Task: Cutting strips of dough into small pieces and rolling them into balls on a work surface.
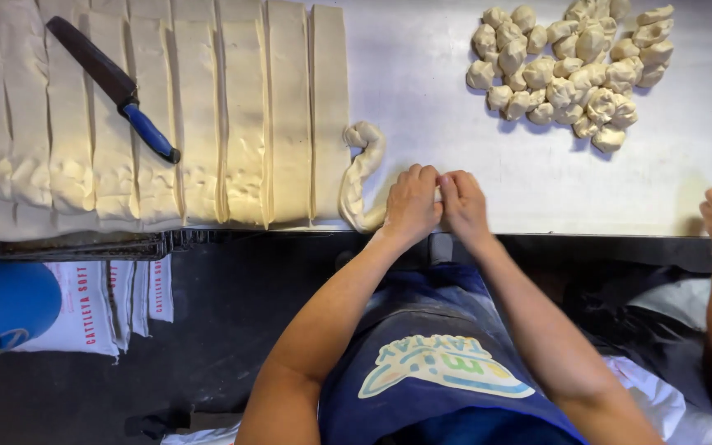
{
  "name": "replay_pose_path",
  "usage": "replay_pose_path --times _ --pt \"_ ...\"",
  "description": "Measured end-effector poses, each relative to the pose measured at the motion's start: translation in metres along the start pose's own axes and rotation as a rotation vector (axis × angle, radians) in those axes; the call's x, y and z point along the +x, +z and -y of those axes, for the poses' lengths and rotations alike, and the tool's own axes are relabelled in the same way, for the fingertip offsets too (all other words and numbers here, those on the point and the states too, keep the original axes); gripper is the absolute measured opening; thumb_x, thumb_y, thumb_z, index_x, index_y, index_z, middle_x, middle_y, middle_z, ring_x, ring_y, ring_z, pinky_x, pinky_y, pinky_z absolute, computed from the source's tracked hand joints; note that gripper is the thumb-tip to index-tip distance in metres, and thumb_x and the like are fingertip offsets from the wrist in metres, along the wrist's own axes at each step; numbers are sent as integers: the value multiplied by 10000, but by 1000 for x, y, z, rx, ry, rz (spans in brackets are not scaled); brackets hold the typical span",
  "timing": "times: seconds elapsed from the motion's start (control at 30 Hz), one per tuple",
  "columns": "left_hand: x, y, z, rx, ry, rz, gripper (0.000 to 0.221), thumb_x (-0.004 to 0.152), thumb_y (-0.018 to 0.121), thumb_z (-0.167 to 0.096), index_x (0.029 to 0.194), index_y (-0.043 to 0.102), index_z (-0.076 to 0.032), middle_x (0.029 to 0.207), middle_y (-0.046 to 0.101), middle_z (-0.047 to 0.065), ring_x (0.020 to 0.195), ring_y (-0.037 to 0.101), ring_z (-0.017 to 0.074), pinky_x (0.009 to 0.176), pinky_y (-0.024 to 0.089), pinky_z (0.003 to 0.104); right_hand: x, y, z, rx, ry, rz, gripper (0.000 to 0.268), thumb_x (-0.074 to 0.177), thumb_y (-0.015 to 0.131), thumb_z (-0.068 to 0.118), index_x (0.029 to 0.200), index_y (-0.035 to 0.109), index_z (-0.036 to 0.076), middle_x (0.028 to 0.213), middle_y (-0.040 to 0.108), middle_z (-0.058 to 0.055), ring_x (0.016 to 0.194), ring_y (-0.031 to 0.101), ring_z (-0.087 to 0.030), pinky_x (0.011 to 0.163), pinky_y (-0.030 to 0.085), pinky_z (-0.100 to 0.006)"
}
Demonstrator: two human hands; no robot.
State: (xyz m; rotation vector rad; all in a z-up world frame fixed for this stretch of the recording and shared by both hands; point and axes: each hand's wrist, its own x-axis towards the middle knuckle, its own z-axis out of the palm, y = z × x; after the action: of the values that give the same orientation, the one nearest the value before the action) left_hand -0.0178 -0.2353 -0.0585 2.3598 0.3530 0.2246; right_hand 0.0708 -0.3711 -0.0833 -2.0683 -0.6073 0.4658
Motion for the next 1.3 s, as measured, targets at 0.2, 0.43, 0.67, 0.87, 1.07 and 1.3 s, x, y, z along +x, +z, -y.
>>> replay_pose_path --times 0.2,0.43,0.67,0.87,1.07,1.3 --pt "-3 9 -10 51 83 -65 391 702 700 -75 1063 552 -42 932 538 126 942 604 397 873 463 490 6 7 20 -148 182 -80 414 1132 456 358 932 631 41 807 640 -256 805 665 -408 644 495 -472" --pt "78 38 8 201 -134 456 213 843 615 -273 930 730 -117 872 763 140 916 767 398 695 561 543 -32 -44 71 -127 322 273 398 954 466 363 879 714 62 875 702 -122 951 657 -371 850 507 -496" --pt "38 -46 -49 -10 -105 453 1024 702 950 -257 1503 363 -7 1145 589 296 1071 668 509 836 559 679 -27 -94 142 -254 -442 -196 163 997 729 83 1090 598 56 1014 583 -149 976 617 -392 883 494 -472" --pt "5 5 21 3 -12 72 223 827 707 -110 1010 607 -29 916 594 180 921 650 460 736 558 599 9 -1 28 -82 30 23 368 1129 488 401 1211 674 94 1082 692 -226 1096 649 -450 940 508 -532" --pt "7 -7 -8 -144 -97 72 330 781 659 -150 1061 544 -17 977 587 230 975 614 518 810 517 629 21 14 39 -207 193 20 403 1100 473 427 969 616 74 908 672 -299 987 654 -528 767 499 -605" --pt "102 25 27 176 -312 380 259 858 569 -237 902 766 -75 824 756 192 889 764 431 712 592 572 -30 -52 112 225 175 475 268 912 548 170 673 633 85 649 607 16 656 591 -199 752 486 -308"
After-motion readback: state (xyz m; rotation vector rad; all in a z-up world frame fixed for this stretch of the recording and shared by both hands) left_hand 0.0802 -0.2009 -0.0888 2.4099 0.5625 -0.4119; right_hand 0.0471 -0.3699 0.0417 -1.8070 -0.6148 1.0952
